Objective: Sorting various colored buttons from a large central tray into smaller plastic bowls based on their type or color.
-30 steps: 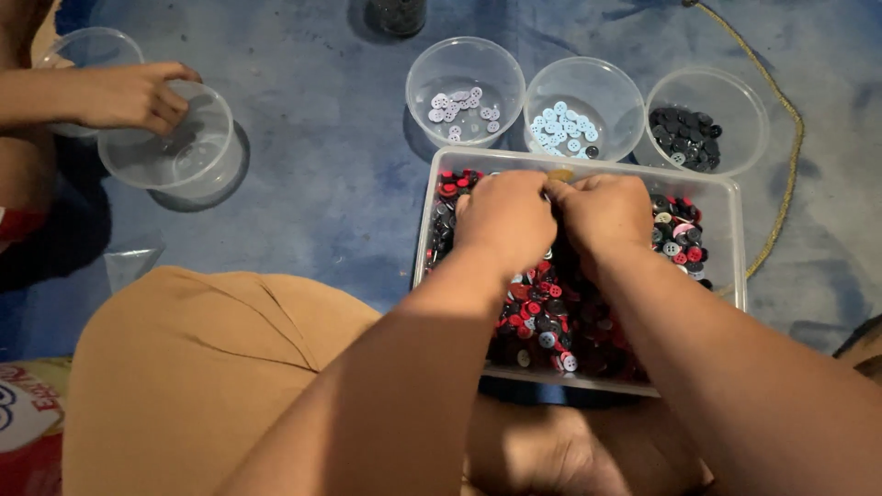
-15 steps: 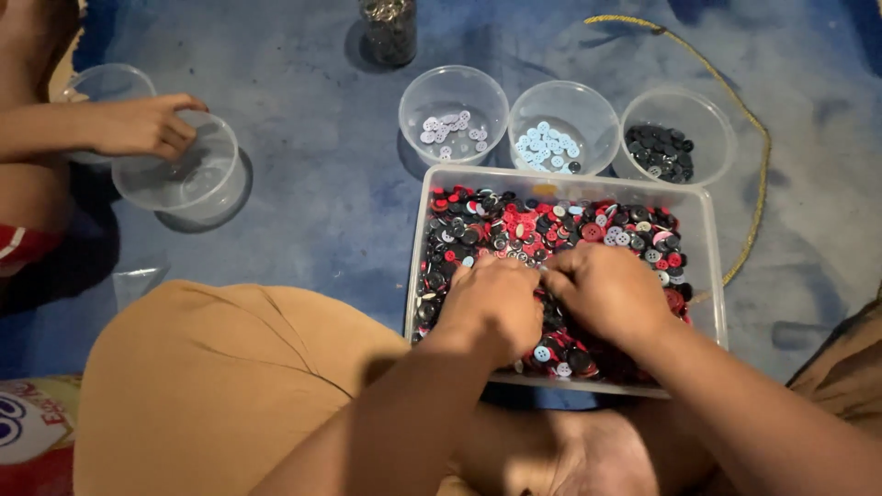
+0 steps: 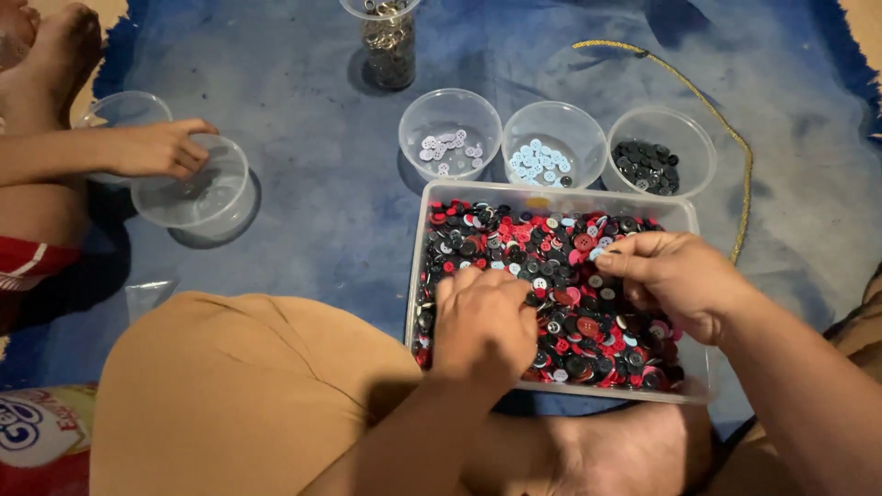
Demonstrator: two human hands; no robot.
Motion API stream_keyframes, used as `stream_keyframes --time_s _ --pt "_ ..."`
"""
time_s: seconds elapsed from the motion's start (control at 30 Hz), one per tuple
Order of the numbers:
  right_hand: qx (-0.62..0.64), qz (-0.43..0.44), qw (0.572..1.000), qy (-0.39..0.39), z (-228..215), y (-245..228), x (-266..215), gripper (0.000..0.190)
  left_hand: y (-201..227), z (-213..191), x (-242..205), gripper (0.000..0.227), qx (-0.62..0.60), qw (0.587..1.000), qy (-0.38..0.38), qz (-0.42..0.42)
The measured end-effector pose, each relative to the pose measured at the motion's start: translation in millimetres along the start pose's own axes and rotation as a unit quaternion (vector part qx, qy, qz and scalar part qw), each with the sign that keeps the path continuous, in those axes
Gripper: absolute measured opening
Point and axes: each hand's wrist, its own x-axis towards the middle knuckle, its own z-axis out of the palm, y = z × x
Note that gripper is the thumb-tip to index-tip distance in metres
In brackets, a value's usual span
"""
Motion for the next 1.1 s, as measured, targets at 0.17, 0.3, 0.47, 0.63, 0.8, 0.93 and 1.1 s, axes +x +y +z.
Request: stream_keyframes --time_s 0.17,0.3,0.47,0.63,0.8,0.93,1.1 --pt "-0.043 0.005 0.999 -0.015 12 -1 -14 0.008 17 1 7 0.028 -0.134 0.989 -0.054 -0.038" --pt "-0.058 0.003 0.993 -0.107 9 -1 -17 0.011 29 -6 14 0.030 -0.121 0.970 -0.124 -0.172" --pt "-0.053 0.035 0.991 -0.120 17 -5 -24 0.013 38 -15 25 0.021 -0.086 0.950 -0.198 -0.225" --pt "-0.127 0.010 0.988 -0.083 28 -6 -30 0.023 33 -16 39 0.023 -0.059 0.944 -0.210 -0.248" --pt "-0.489 -0.167 0.855 0.039 32 -2 3 0.018 8 -12 80 0.029 -0.036 0.969 -0.139 -0.202" --pt "-0.534 -0.236 0.812 0.002 69 -10 19 0.016 6 -14 128 0.035 -0.007 0.971 -0.151 -0.188" --pt "-0.610 -0.186 0.770 0.007 100 -19 30 0.026 12 -11 163 0.033 -0.069 0.959 -0.145 -0.232"
